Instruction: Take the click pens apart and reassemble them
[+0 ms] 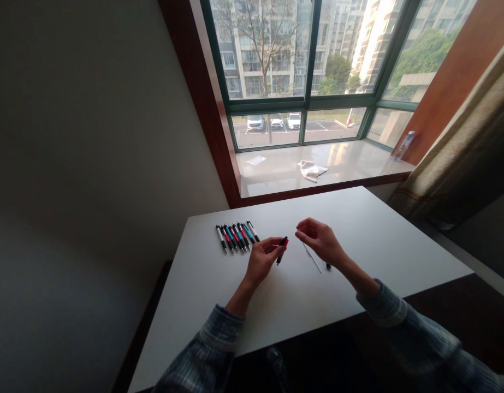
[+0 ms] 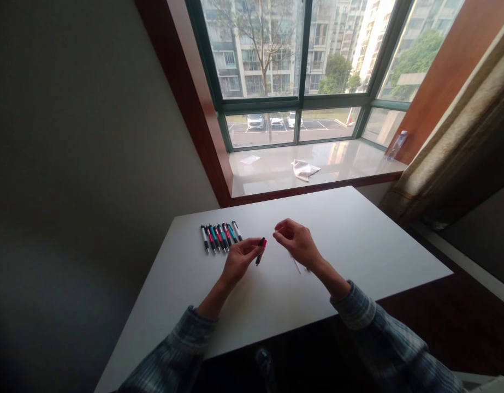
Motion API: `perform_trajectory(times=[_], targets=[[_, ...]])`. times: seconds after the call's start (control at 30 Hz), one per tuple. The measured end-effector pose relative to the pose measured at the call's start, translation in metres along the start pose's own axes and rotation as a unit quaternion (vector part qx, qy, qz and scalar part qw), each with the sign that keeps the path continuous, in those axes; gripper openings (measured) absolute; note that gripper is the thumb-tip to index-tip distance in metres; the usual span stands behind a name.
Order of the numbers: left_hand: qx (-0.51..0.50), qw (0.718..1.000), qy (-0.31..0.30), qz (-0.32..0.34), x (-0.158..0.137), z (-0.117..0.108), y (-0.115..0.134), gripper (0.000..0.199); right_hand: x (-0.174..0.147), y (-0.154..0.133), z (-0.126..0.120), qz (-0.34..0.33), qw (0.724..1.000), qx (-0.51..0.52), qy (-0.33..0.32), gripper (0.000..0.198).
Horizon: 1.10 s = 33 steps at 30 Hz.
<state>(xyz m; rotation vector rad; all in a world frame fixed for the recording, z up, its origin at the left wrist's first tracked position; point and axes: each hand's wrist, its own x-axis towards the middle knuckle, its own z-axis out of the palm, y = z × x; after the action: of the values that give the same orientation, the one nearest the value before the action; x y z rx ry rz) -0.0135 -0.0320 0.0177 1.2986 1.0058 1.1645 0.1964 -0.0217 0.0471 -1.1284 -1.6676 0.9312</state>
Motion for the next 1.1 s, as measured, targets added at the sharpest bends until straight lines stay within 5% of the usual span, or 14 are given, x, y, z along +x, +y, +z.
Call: perform_trajectory(times=[0.9, 1.1], targets=[[-0.001, 0.999, -0.036, 0.007, 0.0, -0.003, -0.005, 0.037, 0.007, -0.015, -0.004, -0.125, 0.977, -0.119, -0.125, 0.021], [-0.024, 1.0, 0.011, -0.005, 0.002, -0.003, -0.007, 0.038, -0.002, -0.003, -0.017, -0.052, 0.946, -0.32, -0.01, 0.016]])
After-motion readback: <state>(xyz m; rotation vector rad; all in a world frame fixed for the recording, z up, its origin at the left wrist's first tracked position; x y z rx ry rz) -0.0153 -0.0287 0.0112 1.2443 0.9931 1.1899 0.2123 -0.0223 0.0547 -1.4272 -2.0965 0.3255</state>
